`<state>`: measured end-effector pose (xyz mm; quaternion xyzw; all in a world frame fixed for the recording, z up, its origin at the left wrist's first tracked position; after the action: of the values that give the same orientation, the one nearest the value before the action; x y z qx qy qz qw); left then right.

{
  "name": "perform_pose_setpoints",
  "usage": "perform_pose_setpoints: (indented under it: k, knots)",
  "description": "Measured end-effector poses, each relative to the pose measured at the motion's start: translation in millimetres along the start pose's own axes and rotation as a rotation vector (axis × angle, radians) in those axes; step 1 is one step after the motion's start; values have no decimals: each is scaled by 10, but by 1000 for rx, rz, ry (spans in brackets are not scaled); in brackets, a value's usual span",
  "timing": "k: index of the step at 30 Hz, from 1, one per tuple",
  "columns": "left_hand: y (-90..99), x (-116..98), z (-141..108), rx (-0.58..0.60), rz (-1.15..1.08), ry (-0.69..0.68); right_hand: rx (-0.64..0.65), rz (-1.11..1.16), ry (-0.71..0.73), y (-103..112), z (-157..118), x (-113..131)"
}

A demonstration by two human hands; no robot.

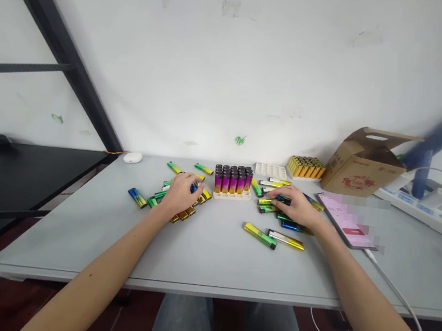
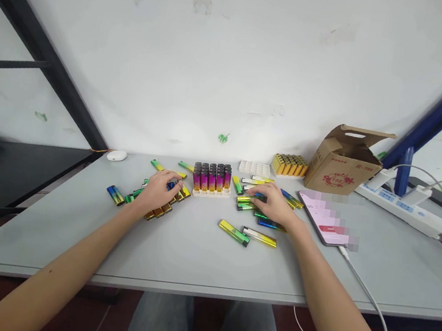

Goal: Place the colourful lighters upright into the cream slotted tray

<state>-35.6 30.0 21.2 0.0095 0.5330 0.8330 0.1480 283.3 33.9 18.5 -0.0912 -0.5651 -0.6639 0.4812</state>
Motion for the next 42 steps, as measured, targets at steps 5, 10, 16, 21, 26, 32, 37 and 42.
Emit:
perform_pose_setpoints:
  k: [5,10,16,21,26,32,37,42]
  knots:
    - [0,11,4,11,-9,6,-184,263,-56,45,16,-43]
    - [28,-8,3,19,-33,5,-442,627,-145,204,-20,-153]
    - [43,-37,-2,-2,10,-16,-592,1026,-274,201,-37,-340]
    - [56,-8,-4,-19,31,16,-540,1016,-302,226,-16,-354]
    - [78,-15,-9,-27,7,23,-441,1067,-327,183,-27,-299]
    - [159,-83,6,-74,7,25,-383,1145,-342,116,93,-78]
    - [206,-106,-1,-132,125,64,-396,1415,-200,205,443,318]
    - [140,-88,-12,-100,228,64,-453,1543,-200,121,534,263]
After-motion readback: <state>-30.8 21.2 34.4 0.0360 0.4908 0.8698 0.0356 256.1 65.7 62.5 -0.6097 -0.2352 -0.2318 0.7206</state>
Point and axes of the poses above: each hand's wrist, its own z-axis towards the middle knuckle, its own y-axis out of the back of the hand, x = y × z, the point moved 7 cm from there along z, towards the middle knuckle, and after that the axes turned 12 degrees about z, right-handed, at the moved point
